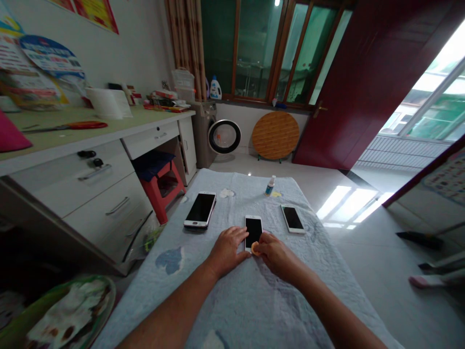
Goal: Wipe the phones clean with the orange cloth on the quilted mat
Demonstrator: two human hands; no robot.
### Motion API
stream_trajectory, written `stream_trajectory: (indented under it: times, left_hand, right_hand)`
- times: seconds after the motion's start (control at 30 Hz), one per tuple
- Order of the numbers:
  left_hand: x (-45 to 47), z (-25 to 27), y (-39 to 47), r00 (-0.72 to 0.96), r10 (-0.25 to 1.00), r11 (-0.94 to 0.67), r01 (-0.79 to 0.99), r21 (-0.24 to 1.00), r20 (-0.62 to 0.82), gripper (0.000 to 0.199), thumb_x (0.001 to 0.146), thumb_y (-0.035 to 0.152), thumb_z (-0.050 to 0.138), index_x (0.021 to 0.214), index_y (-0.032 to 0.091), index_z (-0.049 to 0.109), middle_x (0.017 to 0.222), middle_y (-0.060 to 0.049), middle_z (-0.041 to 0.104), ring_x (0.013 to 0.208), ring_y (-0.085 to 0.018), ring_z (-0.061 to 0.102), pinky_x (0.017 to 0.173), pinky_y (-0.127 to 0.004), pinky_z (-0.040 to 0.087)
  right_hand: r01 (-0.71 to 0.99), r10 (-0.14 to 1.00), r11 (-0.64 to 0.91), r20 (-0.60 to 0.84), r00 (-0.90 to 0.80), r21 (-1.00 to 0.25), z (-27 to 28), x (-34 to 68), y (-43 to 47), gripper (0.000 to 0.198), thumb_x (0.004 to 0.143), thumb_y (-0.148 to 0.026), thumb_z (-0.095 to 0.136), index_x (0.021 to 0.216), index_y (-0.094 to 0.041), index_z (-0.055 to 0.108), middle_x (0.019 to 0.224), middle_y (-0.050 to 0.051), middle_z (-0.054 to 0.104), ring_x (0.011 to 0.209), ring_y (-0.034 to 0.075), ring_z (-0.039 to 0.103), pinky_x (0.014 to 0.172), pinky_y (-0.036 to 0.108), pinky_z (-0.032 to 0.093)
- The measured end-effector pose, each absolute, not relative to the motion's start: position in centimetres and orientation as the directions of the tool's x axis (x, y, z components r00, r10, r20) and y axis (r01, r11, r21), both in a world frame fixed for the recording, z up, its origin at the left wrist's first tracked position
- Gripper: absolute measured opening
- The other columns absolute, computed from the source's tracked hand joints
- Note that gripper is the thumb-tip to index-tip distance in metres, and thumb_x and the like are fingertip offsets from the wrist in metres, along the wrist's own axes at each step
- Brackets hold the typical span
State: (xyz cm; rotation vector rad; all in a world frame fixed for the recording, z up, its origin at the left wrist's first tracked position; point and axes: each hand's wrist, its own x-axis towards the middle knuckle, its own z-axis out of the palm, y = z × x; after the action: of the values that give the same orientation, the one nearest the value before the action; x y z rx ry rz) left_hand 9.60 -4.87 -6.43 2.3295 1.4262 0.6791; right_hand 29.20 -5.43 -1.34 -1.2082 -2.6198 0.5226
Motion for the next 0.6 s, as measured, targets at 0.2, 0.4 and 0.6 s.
stream_trajectory:
  times: [0.2, 0.4, 0.6]
  left_hand:
    - [9.6, -6.7, -4.6, 0.398, 0.888, -0.459, 0.735, 0.499, 0.23, 0.056, 0.078, 0.049, 0.07, 0.124, 0.02, 0.06, 0.135, -0.01, 0.057, 0.127, -0.03, 0.048, 0.106, -0.048, 0.038]
    - [9.5, -6.1, -4.9, 0.4, 0.892, -0.449, 0.734, 0.509, 0.21, 0.055, 0.076, 0.038, 0.072, 0.126, 0.021, 0.058, 0.137, -0.009, 0.055, 0.129, -0.029, 0.046, 0.108, -0.048, 0.036]
    - [9.6, -5.7, -5.1, 0.398, 0.899, -0.434, 0.743, 0.51, 0.185, 0.056, 0.076, 0.036, 0.071, 0.127, 0.021, 0.057, 0.139, -0.009, 0.054, 0.13, -0.03, 0.045, 0.11, -0.048, 0.033]
  right_hand:
    - [0.659, 0.723, 0.663, 0.077, -0.686, -0.354, -2.0, 27.9, -5.1, 0.023, 0.093, -0.015, 0.048, 0.079, -0.017, 0.067, 0.086, 0.004, 0.054, 0.08, 0.014, 0.048, 0.077, 0.026, 0.034]
    - [0.693, 0.761, 0.622, 0.072, -0.645, -0.366, -2.5, 29.7, -3.5, 0.025, 0.095, -0.017, 0.046, 0.083, -0.017, 0.068, 0.088, 0.004, 0.056, 0.081, 0.014, 0.051, 0.073, 0.023, 0.034]
    - [0.773, 0.826, 0.545, 0.052, -0.561, -0.324, -3.2, 29.4, 0.7, 0.023, 0.091, -0.012, 0.047, 0.084, -0.017, 0.068, 0.088, 0.005, 0.056, 0.083, 0.014, 0.052, 0.075, 0.022, 0.034]
